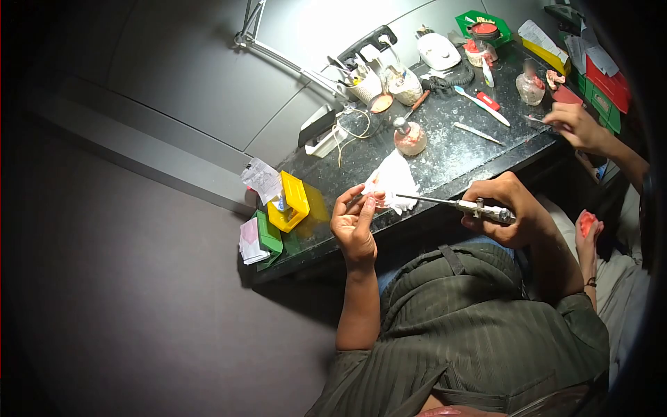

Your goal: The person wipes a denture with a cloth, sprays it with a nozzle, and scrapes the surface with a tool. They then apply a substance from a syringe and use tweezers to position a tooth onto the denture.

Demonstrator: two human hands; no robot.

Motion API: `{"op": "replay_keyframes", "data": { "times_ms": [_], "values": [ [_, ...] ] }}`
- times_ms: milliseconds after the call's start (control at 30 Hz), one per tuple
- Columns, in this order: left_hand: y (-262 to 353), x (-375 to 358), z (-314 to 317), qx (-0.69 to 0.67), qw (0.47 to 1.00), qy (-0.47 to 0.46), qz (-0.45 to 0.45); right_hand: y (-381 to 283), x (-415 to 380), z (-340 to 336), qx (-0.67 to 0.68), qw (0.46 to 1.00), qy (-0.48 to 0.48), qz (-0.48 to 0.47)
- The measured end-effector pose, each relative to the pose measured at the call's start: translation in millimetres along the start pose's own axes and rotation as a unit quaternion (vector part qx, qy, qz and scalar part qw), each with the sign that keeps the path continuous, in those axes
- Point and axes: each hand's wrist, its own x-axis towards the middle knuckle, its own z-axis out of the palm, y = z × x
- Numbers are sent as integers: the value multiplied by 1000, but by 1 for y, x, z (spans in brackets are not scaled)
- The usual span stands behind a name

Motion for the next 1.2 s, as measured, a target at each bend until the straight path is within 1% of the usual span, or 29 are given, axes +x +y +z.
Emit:
{"op": "replay_keyframes", "data": {
  "times_ms": [67, 167, 233, 367, 467, 533, 633, 667, 867, 1200],
  "values": [
    [0, -1, 0, 7, 1000, -3, 5, -2, 1, 1, 5, 1000, 1, -9],
    [2, -2, 2, 29, 999, -6, 15, -6, 1, -2, -20, 1000, 8, 4],
    [3, -3, 3, 45, 999, -4, 21, -7, 1, -3, -25, 999, 4, 31],
    [0, -4, 3, 82, 996, -15, 38, -7, 0, -3, -36, 999, 0, 22],
    [-2, -4, 2, 102, 994, -18, 44, -7, 0, -5, -16, 999, -26, 13],
    [-2, -4, 2, 105, 993, -15, 42, -10, 1, -8, 13, 995, -95, 4],
    [-5, -1, -2, 92, 994, 6, 50, -12, 1, -12, 16, 994, -105, 16],
    [-5, 0, -4, 88, 995, 13, 50, -8, 1, -13, 26, 995, -100, -1],
    [-1, 2, -7, 86, 995, 27, 49, -6, 0, -16, 11, 996, -92, -12],
    [-3, 0, -6, 74, 996, 30, 36, -5, -1, -13, 31, 996, -87, -2]
  ]
}}
